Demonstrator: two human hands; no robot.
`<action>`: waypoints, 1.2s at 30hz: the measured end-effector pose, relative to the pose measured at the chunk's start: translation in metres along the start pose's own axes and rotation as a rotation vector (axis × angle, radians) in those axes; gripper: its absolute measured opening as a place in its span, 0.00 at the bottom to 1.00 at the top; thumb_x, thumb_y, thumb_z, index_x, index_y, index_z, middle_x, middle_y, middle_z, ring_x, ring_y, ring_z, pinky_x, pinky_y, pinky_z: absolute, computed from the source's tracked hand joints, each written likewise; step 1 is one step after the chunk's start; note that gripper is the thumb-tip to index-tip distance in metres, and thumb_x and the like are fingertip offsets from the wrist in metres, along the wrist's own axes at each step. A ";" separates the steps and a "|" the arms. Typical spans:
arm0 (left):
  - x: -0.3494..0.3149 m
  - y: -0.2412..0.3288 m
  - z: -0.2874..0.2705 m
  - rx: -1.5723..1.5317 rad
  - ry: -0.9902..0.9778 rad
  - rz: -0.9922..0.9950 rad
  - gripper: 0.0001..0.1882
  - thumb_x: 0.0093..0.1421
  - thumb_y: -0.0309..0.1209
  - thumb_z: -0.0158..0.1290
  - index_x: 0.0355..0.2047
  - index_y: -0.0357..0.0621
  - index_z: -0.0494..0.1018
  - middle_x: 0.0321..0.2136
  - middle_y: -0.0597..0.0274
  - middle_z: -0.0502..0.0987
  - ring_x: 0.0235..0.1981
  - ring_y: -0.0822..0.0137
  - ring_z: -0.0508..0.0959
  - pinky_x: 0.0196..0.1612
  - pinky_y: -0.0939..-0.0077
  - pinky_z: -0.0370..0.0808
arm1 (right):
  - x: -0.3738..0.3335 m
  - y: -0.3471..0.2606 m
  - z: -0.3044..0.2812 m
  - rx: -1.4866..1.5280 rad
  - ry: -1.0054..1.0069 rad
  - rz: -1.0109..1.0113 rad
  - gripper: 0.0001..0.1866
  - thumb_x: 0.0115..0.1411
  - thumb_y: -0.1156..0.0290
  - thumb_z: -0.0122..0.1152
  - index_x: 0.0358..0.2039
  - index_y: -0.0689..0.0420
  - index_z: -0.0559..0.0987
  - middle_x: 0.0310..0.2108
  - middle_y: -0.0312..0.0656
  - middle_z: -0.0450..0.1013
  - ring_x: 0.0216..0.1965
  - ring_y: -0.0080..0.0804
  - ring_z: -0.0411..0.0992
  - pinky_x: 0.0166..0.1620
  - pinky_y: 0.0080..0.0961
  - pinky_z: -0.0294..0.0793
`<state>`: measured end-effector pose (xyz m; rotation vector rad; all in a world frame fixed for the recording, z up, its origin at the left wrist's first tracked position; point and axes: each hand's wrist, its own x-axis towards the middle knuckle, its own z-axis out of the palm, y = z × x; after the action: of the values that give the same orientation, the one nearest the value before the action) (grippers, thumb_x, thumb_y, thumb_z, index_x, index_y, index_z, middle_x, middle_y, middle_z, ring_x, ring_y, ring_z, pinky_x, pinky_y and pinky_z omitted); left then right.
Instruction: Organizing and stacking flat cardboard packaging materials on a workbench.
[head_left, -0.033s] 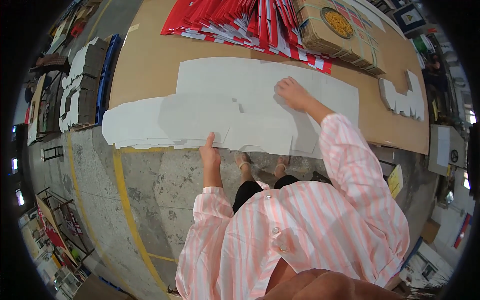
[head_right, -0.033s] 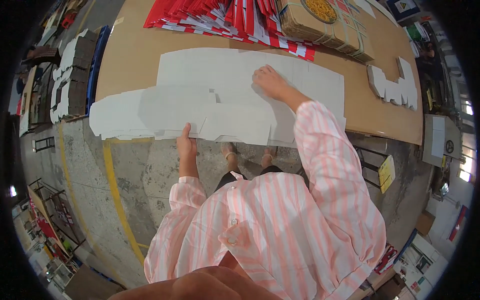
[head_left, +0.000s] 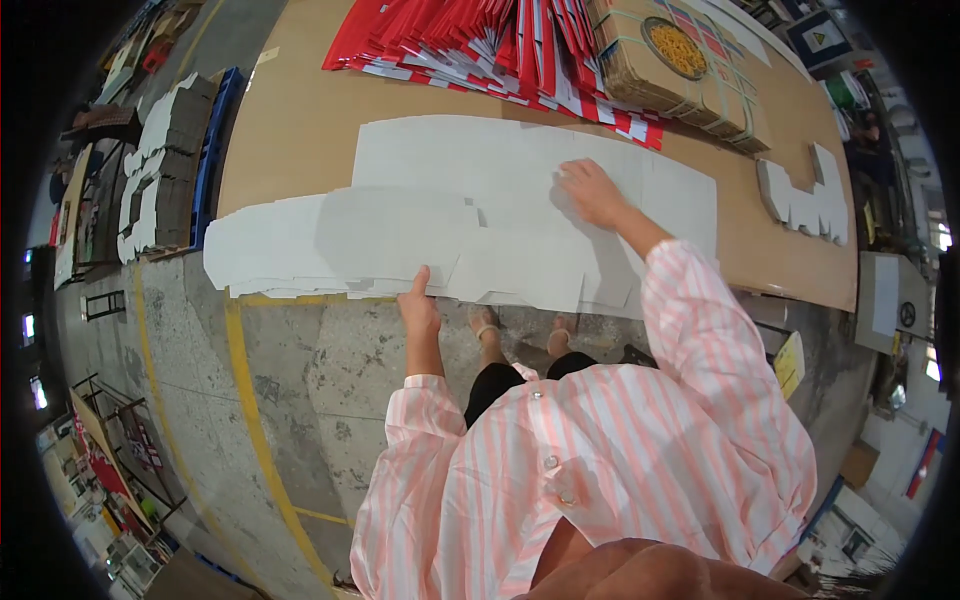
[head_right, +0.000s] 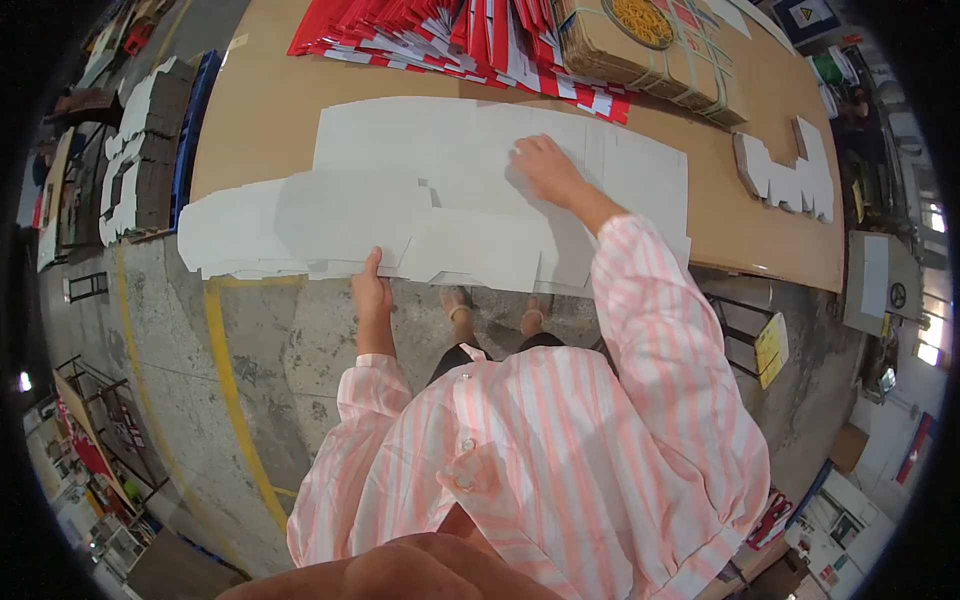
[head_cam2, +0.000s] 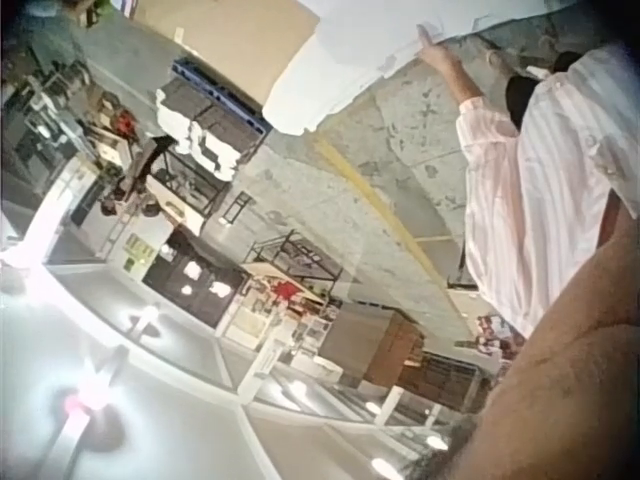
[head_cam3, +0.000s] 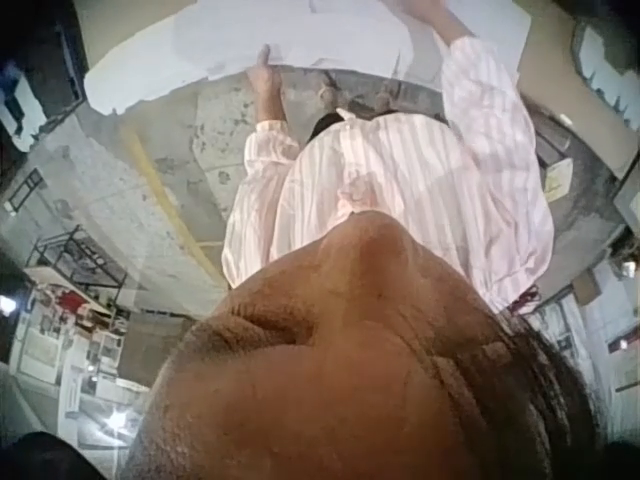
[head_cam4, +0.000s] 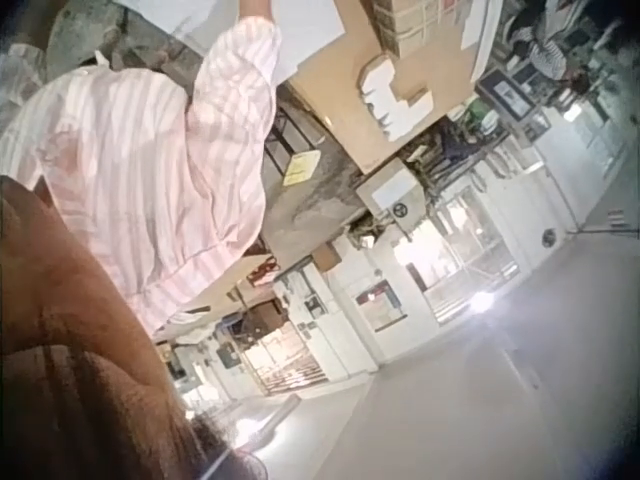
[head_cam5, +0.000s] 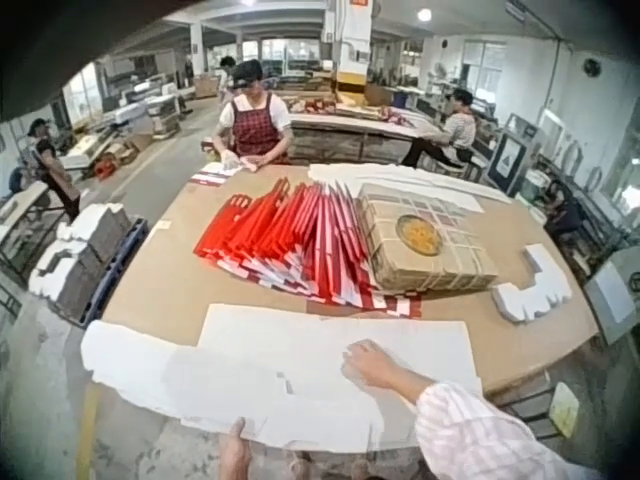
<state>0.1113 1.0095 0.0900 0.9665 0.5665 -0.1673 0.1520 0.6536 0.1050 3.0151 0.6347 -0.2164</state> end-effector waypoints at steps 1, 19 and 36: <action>-0.003 0.002 0.007 0.212 0.055 0.043 0.18 0.53 0.28 0.55 0.41 0.29 0.69 0.39 0.57 0.73 0.39 0.65 0.73 0.44 0.73 0.68 | -0.024 0.002 0.003 0.212 0.365 0.095 0.18 0.41 0.72 0.56 0.37 0.57 0.74 0.44 0.47 0.66 0.49 0.42 0.60 0.52 0.39 0.56; 0.009 -0.027 -0.006 0.501 0.022 0.377 0.24 0.53 0.28 0.55 0.48 0.30 0.62 0.42 0.57 0.71 0.40 0.64 0.72 0.43 0.70 0.70 | -0.137 -0.019 0.078 0.195 0.253 0.987 0.30 0.58 0.51 0.41 0.59 0.49 0.54 0.61 0.49 0.45 0.62 0.49 0.39 0.59 0.56 0.36; 0.014 -0.023 -0.005 -0.183 -0.074 0.011 0.20 0.52 0.24 0.54 0.43 0.27 0.66 0.44 0.55 0.70 0.41 0.66 0.71 0.44 0.72 0.68 | -0.156 -0.015 0.079 0.188 0.249 0.999 0.35 0.57 0.49 0.42 0.60 0.57 0.52 0.62 0.53 0.43 0.62 0.51 0.38 0.60 0.51 0.34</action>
<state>0.1129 1.0018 0.0636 0.7830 0.4996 -0.1380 -0.0051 0.5996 0.0495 3.1083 -0.9476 0.1610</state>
